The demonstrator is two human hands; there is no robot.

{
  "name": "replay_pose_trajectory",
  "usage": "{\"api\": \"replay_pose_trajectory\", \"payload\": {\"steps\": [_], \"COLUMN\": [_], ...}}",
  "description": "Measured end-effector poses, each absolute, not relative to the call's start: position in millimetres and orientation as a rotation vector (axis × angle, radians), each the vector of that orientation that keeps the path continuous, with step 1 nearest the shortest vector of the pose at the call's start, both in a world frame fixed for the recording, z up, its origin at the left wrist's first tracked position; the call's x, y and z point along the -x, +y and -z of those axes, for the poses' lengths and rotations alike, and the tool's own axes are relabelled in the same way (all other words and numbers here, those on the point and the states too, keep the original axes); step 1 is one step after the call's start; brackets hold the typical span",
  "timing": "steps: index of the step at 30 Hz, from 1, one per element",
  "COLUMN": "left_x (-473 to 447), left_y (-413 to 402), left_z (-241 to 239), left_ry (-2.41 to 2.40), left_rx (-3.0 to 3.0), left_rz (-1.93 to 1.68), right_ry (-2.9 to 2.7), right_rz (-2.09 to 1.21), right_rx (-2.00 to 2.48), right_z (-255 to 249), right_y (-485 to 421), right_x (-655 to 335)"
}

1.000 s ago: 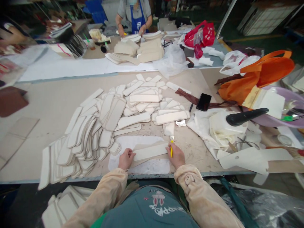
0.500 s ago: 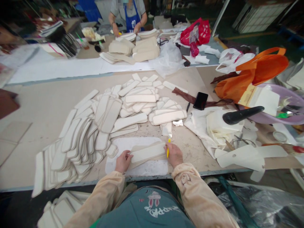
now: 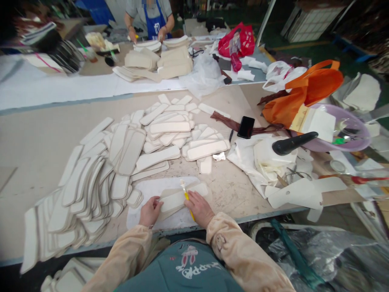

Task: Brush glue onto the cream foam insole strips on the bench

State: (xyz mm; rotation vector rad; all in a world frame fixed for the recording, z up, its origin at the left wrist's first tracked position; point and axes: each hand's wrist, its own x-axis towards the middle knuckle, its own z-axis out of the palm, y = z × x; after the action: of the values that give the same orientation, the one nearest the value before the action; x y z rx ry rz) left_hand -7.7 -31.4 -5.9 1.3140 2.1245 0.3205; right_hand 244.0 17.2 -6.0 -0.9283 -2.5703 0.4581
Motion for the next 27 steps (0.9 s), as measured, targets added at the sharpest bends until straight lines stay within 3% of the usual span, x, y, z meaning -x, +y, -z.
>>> {"api": "replay_pose_trajectory", "payload": {"steps": [16, 27], "left_x": [8.3, 1.7], "left_y": [-28.6, -39.2], "left_z": [7.2, 2.3], "left_ry": [2.156, 2.194], "left_rx": [-1.342, -1.193], "left_rz": [-0.330, -0.468], "right_ry": [-2.152, -2.023], "right_rz": [-0.431, -0.552], "right_rx": [1.480, 1.464], "right_z": [24.0, 29.3], "right_y": [36.0, 42.2], "right_x": [-293.0, -292.1]}}
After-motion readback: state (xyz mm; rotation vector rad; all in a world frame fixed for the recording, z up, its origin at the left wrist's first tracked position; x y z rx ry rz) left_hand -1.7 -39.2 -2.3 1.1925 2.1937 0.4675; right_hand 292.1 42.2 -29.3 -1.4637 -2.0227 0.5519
